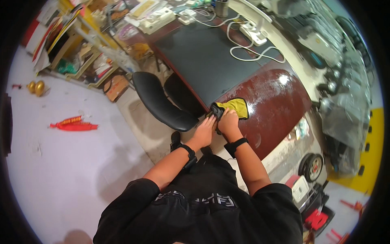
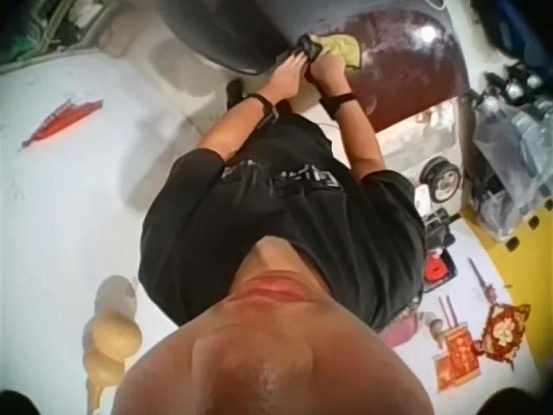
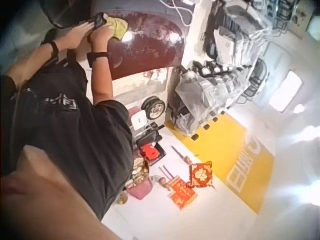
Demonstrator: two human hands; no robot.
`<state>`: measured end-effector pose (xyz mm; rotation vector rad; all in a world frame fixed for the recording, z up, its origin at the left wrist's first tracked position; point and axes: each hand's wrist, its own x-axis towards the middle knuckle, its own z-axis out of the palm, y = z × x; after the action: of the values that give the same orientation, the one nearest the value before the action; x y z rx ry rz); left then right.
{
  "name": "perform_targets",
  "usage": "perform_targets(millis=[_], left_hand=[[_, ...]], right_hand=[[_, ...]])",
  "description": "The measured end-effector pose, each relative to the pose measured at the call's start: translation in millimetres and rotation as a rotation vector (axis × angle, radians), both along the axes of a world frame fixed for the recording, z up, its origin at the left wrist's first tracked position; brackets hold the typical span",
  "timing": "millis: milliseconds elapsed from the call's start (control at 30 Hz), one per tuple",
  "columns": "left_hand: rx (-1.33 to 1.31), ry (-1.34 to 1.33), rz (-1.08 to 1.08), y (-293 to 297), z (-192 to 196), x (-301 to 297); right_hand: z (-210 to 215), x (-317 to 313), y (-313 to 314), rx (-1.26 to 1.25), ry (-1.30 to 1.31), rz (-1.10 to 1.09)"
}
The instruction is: Cleaning a vehicle tire and then wiping down a table.
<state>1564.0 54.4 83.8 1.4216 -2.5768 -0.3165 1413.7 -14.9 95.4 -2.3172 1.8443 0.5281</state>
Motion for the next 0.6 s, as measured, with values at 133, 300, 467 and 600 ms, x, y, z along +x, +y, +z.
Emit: perform_targets(millis=[133, 300, 467, 600], left_hand=[[-0.095, -0.090, -0.117, -25.5, -5.2, 53.3], [-0.043, -0.165, -0.197, -53.4, 5.0, 61.6], [0.032, -0.063, -0.270, -75.9, -2.2, 76.5], [0.021, 0.038, -0.230, -93.4, -10.5, 80.3]], right_hand=[[28.5, 43.4, 11.3, 0.048, -0.142, -0.242], [18.4, 69.8, 9.1, 0.001, -0.194, -0.506], [17.8, 98.9, 4.3, -0.105, -0.338, -0.765], [14.3, 96.7, 7.6, -0.264, -0.362, -0.642]])
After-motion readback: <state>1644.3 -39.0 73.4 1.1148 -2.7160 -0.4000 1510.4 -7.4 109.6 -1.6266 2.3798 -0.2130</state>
